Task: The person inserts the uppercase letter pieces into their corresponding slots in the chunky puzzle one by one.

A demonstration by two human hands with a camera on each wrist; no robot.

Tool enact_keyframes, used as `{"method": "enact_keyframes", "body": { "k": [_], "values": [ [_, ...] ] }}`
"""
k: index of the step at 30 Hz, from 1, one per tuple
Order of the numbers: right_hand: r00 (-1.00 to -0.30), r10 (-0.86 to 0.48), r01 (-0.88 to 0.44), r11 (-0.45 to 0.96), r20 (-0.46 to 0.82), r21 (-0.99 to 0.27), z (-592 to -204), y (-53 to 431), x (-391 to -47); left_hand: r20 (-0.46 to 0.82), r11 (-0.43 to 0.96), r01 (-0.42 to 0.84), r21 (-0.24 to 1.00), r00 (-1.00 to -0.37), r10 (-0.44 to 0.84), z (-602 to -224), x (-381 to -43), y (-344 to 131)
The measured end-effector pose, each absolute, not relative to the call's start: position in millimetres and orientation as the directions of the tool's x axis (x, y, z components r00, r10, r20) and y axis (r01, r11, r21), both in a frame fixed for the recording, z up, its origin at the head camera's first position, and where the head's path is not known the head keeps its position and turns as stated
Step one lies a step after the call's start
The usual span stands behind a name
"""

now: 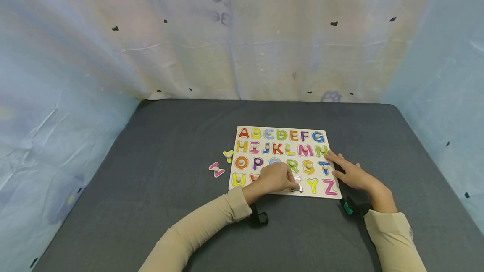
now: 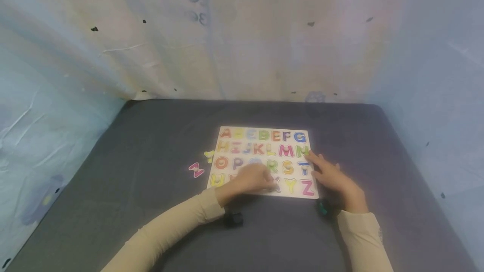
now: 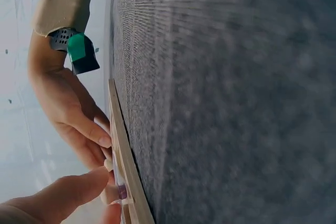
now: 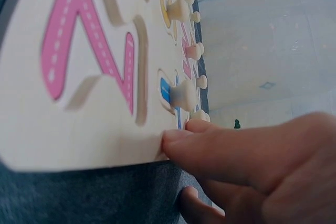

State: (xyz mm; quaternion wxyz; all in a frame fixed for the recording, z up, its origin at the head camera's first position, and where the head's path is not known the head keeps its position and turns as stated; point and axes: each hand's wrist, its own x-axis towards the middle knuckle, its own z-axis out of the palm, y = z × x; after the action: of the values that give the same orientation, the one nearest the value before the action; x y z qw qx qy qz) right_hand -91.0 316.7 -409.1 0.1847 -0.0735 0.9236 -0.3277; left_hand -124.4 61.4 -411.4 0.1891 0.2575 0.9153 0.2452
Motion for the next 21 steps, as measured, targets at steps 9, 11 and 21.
{"method": "enact_keyframes", "body": {
  "k": [9,11,21],
  "values": [
    [-0.923,-0.258,-0.017,0.769,-0.286,-0.639,-410.5,316.3,-90.6,-0.228,0.674,0.338,0.657,-0.763,0.604,-414.4,-136.5,57.3],
    [-0.924,-0.259,-0.022,0.771,-0.281,-0.637,-410.8,316.4,-90.5,-0.234,0.665,0.339,0.665,-0.751,0.617,-414.4,-137.9,57.5],
    [-0.922,-0.267,-0.026,0.766,-0.281,-0.643,-411.4,318.4,-90.5,-0.267,0.695,0.327,0.641,-0.753,0.601,-407.7,-136.1,57.5]
  ]
}}
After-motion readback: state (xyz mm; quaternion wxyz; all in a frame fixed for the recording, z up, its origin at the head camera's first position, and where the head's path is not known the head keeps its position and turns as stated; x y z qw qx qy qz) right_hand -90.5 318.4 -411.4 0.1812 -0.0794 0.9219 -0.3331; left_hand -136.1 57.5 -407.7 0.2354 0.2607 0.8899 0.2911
